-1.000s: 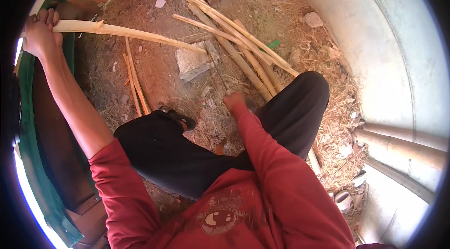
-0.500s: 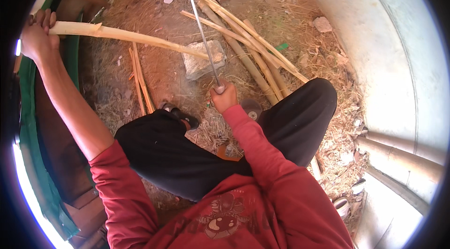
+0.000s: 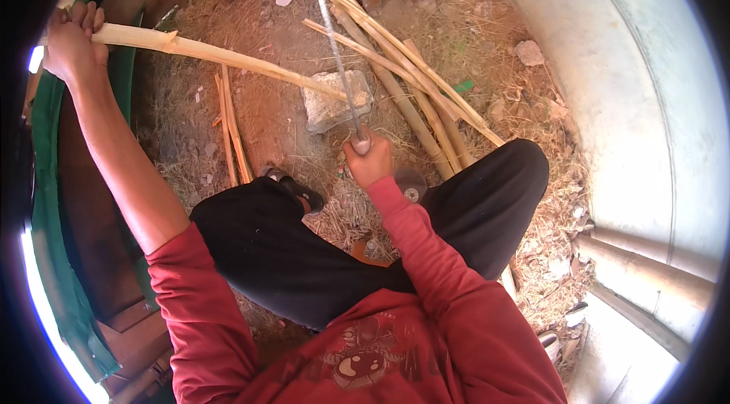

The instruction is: The person sits on the ground and uses a machete to split long bamboo sticks into thinner strips. They repeatedly strike the bamboo against a stone block to separate the pieces and then place the finished strips on the ground.

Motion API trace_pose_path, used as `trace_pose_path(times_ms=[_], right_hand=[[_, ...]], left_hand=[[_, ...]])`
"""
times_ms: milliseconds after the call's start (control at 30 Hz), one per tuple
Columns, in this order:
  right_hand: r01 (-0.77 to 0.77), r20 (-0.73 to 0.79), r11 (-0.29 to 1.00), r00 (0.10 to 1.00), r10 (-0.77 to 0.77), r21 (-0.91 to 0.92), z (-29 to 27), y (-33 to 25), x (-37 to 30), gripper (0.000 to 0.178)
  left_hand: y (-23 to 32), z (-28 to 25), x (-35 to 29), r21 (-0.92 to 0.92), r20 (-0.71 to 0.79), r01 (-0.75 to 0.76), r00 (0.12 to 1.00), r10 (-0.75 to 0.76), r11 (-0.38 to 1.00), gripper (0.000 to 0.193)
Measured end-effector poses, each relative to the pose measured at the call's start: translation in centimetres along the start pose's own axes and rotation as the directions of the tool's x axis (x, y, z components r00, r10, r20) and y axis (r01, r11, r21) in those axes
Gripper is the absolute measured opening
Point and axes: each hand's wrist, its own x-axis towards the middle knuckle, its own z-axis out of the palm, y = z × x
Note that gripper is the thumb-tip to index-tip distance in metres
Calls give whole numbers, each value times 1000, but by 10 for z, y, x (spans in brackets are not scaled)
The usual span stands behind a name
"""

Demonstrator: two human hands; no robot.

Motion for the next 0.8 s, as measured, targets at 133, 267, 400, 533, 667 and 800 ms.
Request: trace_pose_path(times_ms=[133,267,400,533,667,800], right_hand=[[-76,54,924,993,103,-374,17,96,-12,33],[-242,-2,700,946,325,-672,9,175,-1,38],[-278,-21,814,950,311,-510,-4,142,-1,31],[-262,21,961,964,265,-94,7,67,2,29],[-157,-9,980,988,157,-121,20,90,-21,25],[-216,128,739,917,379,-639,20,151,-34,30]], left_hand=[[-2,-2,6,-17,27,7,1000,-7,1000,22],[-17,-2,18,-61,53,16,998,-13,998,21],[-3,2,2,-46,-5,12,1000,-12,999,23],[2,6,-7,-78,16,51,999,-50,996,22],[3,9,-4,-41,-35,28,999,-30,999,22],[-2,0,-2,-60,21,60,998,-59,996,27]])
